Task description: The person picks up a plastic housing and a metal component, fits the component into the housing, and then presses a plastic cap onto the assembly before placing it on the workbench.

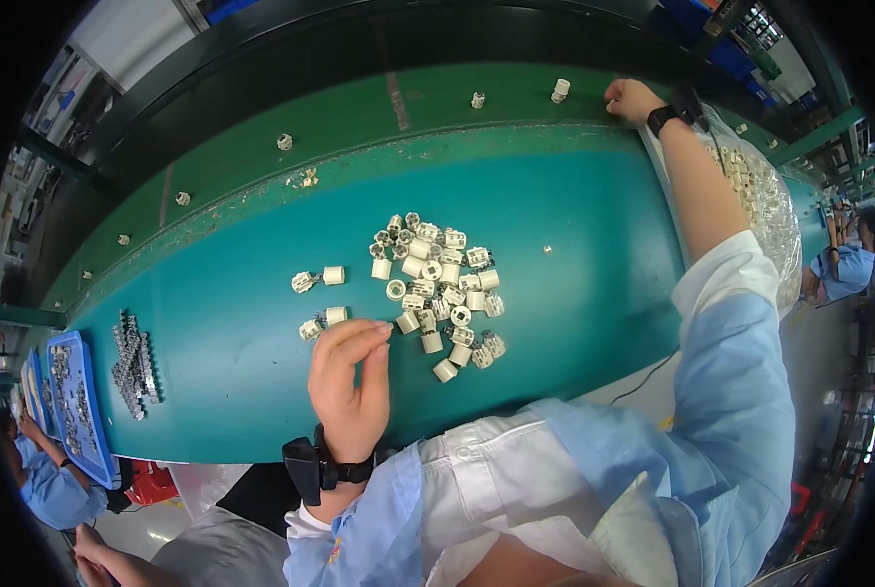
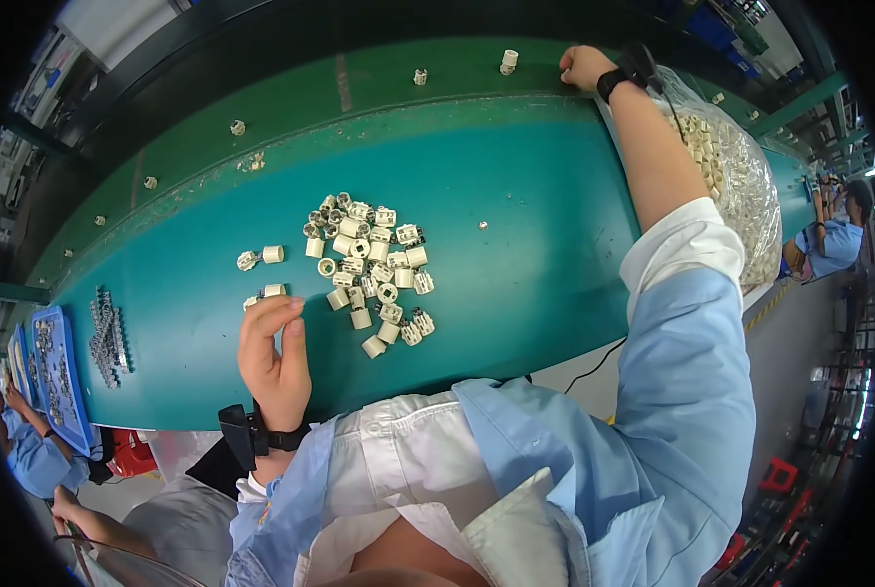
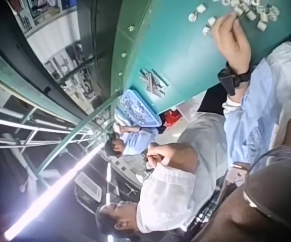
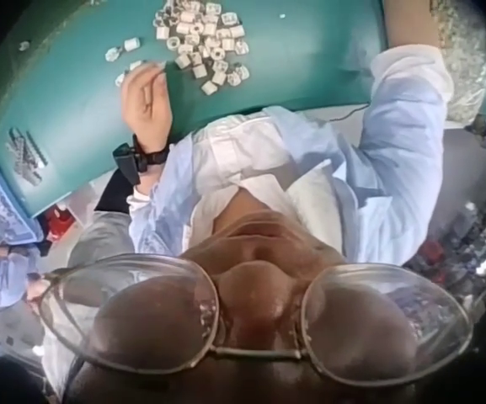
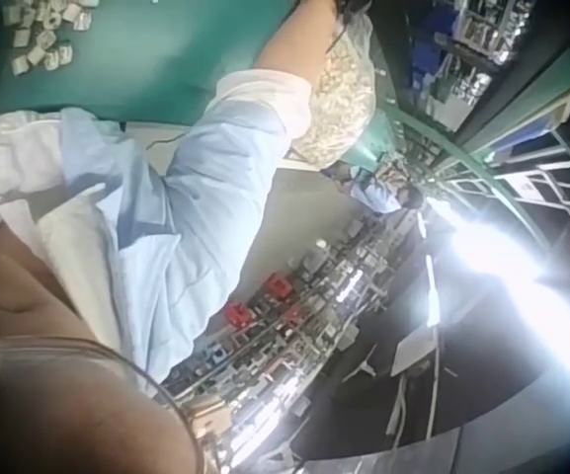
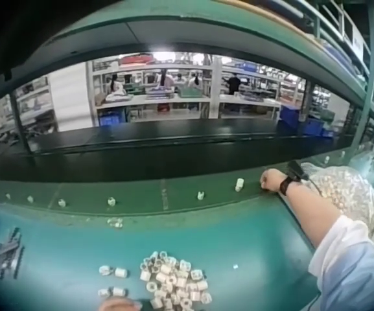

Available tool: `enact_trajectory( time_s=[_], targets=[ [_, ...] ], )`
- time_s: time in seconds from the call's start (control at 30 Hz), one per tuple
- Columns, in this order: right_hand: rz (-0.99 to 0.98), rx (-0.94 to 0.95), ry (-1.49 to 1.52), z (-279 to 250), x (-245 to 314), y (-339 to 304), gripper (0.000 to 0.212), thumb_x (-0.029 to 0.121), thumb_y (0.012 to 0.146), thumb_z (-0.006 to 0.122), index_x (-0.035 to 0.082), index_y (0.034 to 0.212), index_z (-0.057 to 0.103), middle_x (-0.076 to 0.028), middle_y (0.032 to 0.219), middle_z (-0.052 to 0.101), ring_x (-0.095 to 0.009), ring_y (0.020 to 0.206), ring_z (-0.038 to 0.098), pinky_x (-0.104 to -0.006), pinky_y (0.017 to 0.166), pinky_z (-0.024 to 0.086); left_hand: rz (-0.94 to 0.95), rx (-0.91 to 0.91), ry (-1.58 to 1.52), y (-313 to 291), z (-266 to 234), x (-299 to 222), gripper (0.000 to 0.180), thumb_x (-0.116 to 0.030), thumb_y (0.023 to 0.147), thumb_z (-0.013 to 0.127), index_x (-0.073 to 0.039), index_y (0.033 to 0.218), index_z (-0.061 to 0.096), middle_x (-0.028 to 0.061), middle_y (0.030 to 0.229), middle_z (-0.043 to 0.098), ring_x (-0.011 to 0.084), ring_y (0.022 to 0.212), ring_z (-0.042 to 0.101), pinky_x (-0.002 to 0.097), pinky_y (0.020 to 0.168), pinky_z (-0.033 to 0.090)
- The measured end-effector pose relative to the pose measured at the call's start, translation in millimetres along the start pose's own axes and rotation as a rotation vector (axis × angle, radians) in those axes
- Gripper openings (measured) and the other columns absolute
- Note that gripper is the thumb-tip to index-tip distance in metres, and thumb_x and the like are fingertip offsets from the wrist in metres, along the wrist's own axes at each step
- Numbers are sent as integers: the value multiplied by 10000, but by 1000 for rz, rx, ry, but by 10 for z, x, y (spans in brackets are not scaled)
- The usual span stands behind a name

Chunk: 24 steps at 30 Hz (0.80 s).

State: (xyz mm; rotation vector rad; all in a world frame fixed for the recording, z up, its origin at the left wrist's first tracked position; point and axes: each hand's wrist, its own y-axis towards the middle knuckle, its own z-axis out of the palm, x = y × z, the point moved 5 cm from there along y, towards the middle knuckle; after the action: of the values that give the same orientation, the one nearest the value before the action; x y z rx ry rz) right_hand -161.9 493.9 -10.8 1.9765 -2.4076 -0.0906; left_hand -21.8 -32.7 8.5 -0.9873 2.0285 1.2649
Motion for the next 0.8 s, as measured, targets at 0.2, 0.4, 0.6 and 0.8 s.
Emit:
enact_trajectory(
  time_s=[0.2,0.4,0.6,0.8],
  targets=[
    [86,-175,301,-469,393,-189,237,187,707,617,22,876,593,-106,797,618,-212,745,596,-296,678,469,-52,25,-50,11,26,1,142,58,731,564,-14,853,573,115,855,582,236,768,565,294,675,445],
    [-470,218,556,-306,2236,-989,234,162,749,591,8,922,558,-80,758,579,-137,703,563,-263,617,451,-72,31,-84,0,70,28,135,50,737,564,-15,855,575,112,857,584,232,768,564,290,674,443],
    [-487,154,536,-274,2432,-1071,330,195,728,625,22,996,541,-107,861,545,-164,742,545,-285,647,443,-26,49,-82,-14,4,-25,137,45,738,568,-17,860,577,107,849,585,229,765,561,290,667,439],
    [-169,-324,353,-70,1857,-143,380,263,723,625,16,1003,558,-132,886,571,-235,794,562,-318,668,452,-45,21,-89,-32,-40,-29,136,43,738,570,-16,861,577,106,838,586,230,761,559,291,666,439]
  ],
)
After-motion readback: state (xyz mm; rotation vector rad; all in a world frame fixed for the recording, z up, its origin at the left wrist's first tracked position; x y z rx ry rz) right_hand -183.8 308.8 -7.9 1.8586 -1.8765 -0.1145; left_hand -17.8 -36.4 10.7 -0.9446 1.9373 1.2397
